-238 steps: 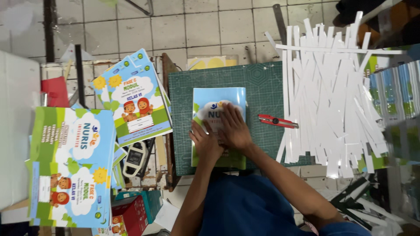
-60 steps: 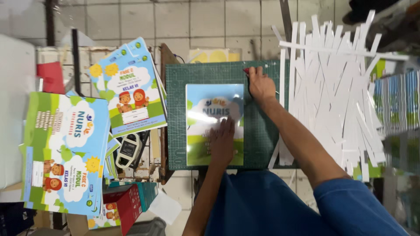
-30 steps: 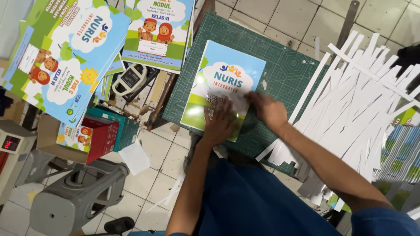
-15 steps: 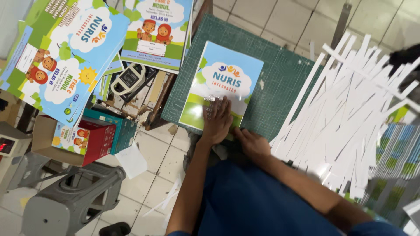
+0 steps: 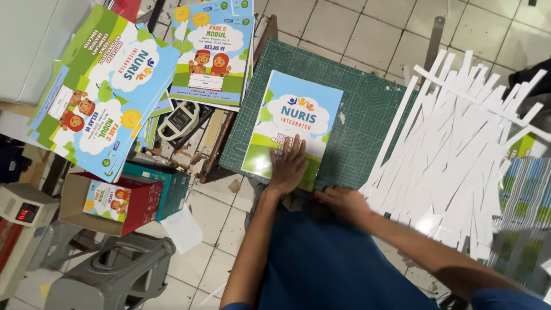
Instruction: The person trims the edges of book covers using a utility knife on a cutting mat and stacks them.
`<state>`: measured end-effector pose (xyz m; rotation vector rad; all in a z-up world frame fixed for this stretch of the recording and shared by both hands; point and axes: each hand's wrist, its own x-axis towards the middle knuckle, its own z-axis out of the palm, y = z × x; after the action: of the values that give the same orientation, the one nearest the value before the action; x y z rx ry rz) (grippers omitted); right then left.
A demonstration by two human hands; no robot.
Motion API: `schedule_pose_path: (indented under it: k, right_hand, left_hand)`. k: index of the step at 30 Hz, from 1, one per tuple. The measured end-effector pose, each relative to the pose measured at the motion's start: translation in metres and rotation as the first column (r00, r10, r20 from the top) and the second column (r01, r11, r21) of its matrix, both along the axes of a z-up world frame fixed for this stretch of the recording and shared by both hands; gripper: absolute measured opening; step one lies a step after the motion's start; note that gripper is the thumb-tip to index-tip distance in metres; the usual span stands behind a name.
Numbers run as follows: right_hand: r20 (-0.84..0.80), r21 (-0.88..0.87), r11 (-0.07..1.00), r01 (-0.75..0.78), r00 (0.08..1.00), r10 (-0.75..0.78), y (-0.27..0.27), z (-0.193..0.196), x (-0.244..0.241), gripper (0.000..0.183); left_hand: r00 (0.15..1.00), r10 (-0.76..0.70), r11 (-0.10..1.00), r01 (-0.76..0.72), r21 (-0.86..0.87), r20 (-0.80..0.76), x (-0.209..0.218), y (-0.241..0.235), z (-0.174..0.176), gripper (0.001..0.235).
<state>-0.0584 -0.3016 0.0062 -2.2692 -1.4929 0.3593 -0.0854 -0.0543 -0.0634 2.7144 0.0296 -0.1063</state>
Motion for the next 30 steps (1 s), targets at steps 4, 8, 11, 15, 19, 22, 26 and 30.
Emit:
schedule_pose_path:
  k: [4, 8, 11, 15, 19, 22, 26, 30]
  right_hand:
    - [-0.065, -0.246, 0.903, 0.351, 0.924, -0.376, -0.014, 0.018, 0.033, 0.024]
    - [0.205, 0.008, 0.860, 0.511, 0.841, -0.501, -0.013, 0.036, 0.047, 0.043]
    - [0.247, -0.046, 0.915, 0.401, 0.892, -0.378, 0.010, 0.033, 0.046, 0.062]
    - [0.215, -0.091, 0.991, 0.093, 0.974, -0.072, 0.060, 0.011, 0.067, 0.072]
    - [0.455, -0.009, 0.995, -0.096, 0.886, 0.089, 0.075, 0.016, 0.089, 0.062]
    - [0.268, 0.238, 0.970, -0.047, 0.963, -0.019, 0.088, 0.045, 0.095, 0.047]
    - [-0.148, 0.337, 0.867, 0.368, 0.930, -0.337, 0.108, 0.090, 0.090, 0.026]
    - [-0.586, 0.244, 0.574, 0.782, 0.590, -0.555, 0.126, 0.105, 0.104, 0.026]
  left_hand:
    - [0.997, -0.043, 0.974, 0.027, -0.225, -0.070, -0.007, 0.009, 0.018, 0.080]
    - [0.985, -0.089, 0.923, 0.025, -0.385, -0.149, -0.008, 0.018, 0.043, 0.103]
    - [0.979, -0.115, 0.918, 0.040, -0.394, -0.169, -0.008, 0.021, 0.054, 0.108]
    - [0.977, -0.144, 0.923, 0.077, -0.376, -0.154, -0.006, 0.027, 0.064, 0.109]
    - [0.976, -0.145, 0.903, 0.064, -0.424, -0.162, -0.011, 0.037, 0.103, 0.098]
    - [0.997, 0.062, 0.931, -0.038, -0.363, 0.055, -0.026, 0.038, 0.157, 0.081]
    - [0.716, 0.157, 0.986, -0.076, -0.148, 0.680, -0.047, 0.032, 0.225, 0.066]
    - [0.877, 0.027, 0.996, 0.015, -0.083, 0.480, -0.010, 0.021, 0.225, 0.065]
